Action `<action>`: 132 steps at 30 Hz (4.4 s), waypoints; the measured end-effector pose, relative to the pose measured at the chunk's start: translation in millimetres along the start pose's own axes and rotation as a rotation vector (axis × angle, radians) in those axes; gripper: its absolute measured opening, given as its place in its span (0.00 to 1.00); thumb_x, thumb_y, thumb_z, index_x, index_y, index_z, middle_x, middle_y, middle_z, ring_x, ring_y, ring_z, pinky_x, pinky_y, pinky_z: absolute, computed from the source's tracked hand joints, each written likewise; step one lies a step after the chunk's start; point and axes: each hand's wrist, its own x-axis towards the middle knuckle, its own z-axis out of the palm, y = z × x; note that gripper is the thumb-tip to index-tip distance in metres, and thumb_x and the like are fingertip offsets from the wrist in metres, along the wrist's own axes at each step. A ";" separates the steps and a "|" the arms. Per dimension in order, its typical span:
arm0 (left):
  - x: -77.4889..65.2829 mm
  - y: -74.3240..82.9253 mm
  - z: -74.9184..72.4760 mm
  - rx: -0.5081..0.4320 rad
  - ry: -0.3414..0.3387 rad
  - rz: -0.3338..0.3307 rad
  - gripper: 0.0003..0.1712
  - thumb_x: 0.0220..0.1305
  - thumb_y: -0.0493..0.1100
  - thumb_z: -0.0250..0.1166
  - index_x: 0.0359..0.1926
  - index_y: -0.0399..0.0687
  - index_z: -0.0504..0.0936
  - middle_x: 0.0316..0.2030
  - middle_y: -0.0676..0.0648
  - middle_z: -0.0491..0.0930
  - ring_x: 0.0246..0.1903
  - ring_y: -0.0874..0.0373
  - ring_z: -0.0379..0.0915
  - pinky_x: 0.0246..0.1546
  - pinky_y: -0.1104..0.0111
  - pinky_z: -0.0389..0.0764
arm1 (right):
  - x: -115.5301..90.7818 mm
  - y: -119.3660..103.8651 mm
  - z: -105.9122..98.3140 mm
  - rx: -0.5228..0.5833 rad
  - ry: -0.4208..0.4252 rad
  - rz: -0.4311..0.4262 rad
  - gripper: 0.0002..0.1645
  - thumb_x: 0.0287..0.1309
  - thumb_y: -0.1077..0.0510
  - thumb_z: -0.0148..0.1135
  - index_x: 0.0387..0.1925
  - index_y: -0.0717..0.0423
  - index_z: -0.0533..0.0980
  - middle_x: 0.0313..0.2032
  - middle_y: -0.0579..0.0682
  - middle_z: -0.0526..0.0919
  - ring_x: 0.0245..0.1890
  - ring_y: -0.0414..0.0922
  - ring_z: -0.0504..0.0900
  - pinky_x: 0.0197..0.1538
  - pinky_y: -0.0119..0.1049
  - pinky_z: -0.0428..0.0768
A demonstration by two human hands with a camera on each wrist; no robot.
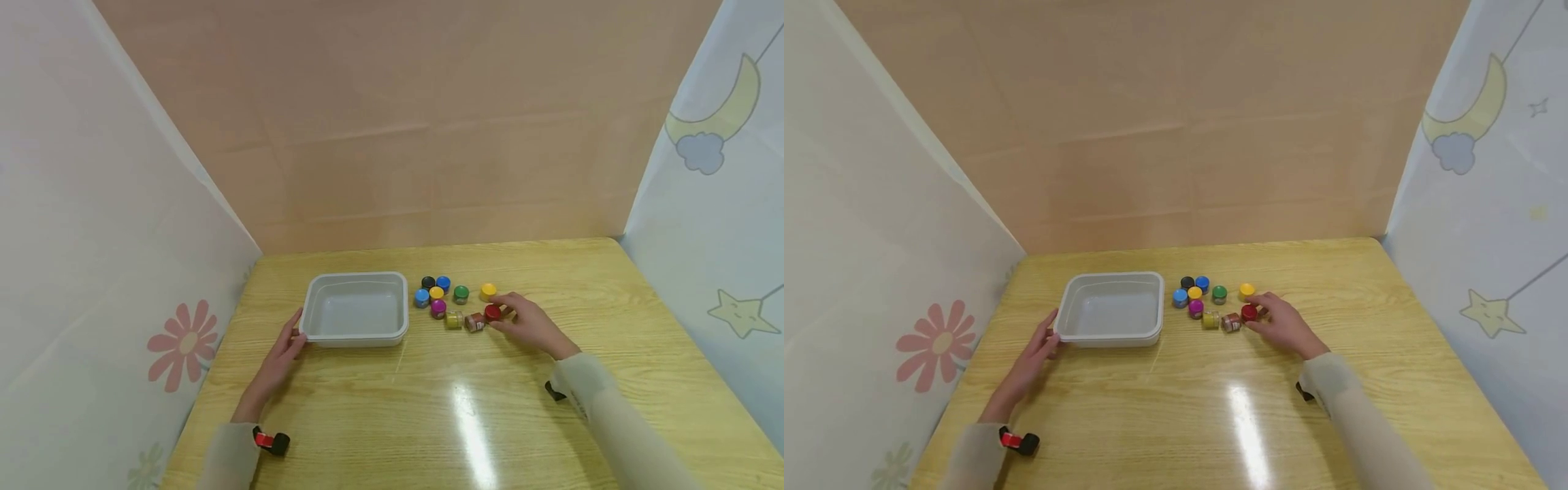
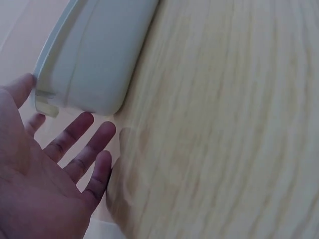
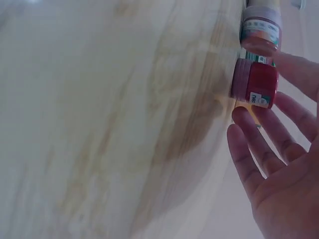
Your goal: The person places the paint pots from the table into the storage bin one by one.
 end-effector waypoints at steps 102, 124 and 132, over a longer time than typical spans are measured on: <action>-4.9 27.7 34.3 -0.081 0.106 0.064 0.37 0.81 0.48 0.54 0.83 0.55 0.51 0.72 0.39 0.70 0.61 0.50 0.77 0.64 0.62 0.72 | 35.2 -46.7 -18.9 0.023 0.101 0.034 0.26 0.66 0.56 0.71 0.62 0.62 0.77 0.50 0.61 0.83 0.45 0.55 0.83 0.50 0.51 0.83; -2.0 20.3 36.2 -0.079 0.108 0.085 0.37 0.81 0.47 0.55 0.83 0.55 0.52 0.73 0.38 0.69 0.60 0.47 0.77 0.65 0.54 0.72 | 65.4 -89.1 9.7 0.219 0.095 -0.001 0.27 0.66 0.58 0.70 0.64 0.59 0.76 0.58 0.61 0.81 0.47 0.56 0.83 0.53 0.51 0.83; 9.4 -10.5 41.7 -0.091 0.137 0.073 0.37 0.81 0.49 0.54 0.83 0.67 0.51 0.74 0.42 0.69 0.60 0.49 0.76 0.63 0.66 0.72 | 76.7 -103.9 20.1 0.267 0.074 -0.023 0.28 0.66 0.59 0.70 0.65 0.60 0.76 0.59 0.61 0.79 0.49 0.56 0.83 0.54 0.50 0.83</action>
